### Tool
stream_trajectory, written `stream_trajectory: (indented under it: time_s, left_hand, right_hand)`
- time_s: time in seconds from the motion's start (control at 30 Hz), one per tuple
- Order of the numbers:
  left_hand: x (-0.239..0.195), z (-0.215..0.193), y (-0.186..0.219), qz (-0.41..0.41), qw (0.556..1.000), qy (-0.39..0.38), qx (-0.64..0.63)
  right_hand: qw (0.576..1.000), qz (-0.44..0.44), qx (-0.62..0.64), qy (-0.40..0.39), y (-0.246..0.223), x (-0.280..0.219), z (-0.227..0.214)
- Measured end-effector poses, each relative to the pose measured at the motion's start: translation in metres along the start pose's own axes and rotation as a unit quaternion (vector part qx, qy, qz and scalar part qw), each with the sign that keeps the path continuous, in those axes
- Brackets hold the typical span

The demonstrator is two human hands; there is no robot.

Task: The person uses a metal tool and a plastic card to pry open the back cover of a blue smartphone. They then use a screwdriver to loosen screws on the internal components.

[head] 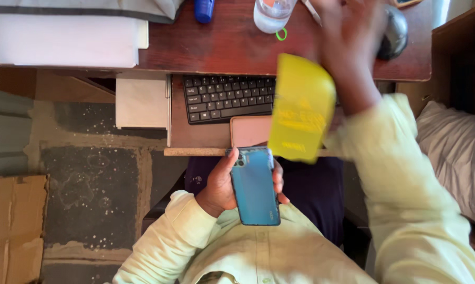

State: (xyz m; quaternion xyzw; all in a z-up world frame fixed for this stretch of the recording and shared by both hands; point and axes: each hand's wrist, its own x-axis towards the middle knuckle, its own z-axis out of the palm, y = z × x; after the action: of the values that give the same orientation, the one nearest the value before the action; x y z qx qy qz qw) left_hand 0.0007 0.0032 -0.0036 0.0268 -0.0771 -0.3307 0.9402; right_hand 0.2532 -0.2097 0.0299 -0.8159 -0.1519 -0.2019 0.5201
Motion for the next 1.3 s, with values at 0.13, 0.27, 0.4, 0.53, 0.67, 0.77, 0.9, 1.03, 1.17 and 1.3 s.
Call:
stream_trajectory:
  time_s: [0.13,0.27,0.4,0.53,0.67,0.77,0.9,1.03,1.17,1.3]
  left_hand:
    - [0.001,-0.002,-0.008,-0.008,0.999,-0.002,-0.030]
    - [0.002,-0.005,-0.010,-0.026,0.998,0.015,-0.053]
    - [0.006,-0.002,-0.019,-0.033,0.998,0.012,-0.046]
    - [0.002,0.003,-0.030,-0.057,0.995,0.054,-0.062]
    - [0.003,0.004,-0.031,-0.065,0.997,0.046,-0.023]
    - [0.003,0.005,-0.027,-0.070,0.996,0.023,0.047]
    - [0.001,0.006,-0.026,-0.078,0.992,0.018,0.097]
    - [-0.001,0.008,-0.026,-0.079,0.988,0.030,0.129]
    - [0.001,0.007,-0.028,-0.077,0.985,0.033,0.151]
    - [0.000,0.006,-0.029,-0.077,0.981,0.037,0.173]
  right_hand:
    - [0.933,0.246,0.257,0.046,-0.025,-0.081,-0.072]
    - [0.740,0.397,0.542,-0.034,-0.064,-0.137,-0.104]
    - [0.665,0.464,0.581,0.071,-0.104,-0.176,-0.086]
    - [0.821,0.395,0.409,-0.046,-0.125,-0.208,-0.077]
    - [0.782,0.451,0.412,-0.122,-0.119,-0.213,-0.077]
    - [0.858,0.423,0.286,0.057,-0.119,-0.216,-0.079]
    - [0.916,0.315,0.249,0.000,-0.131,-0.225,-0.087]
    - [0.924,0.267,0.267,-0.060,-0.145,-0.229,-0.084]
    - [0.917,0.278,0.276,-0.070,-0.152,-0.222,-0.081]
    - [0.911,0.285,0.289,-0.071,-0.156,-0.218,-0.079]
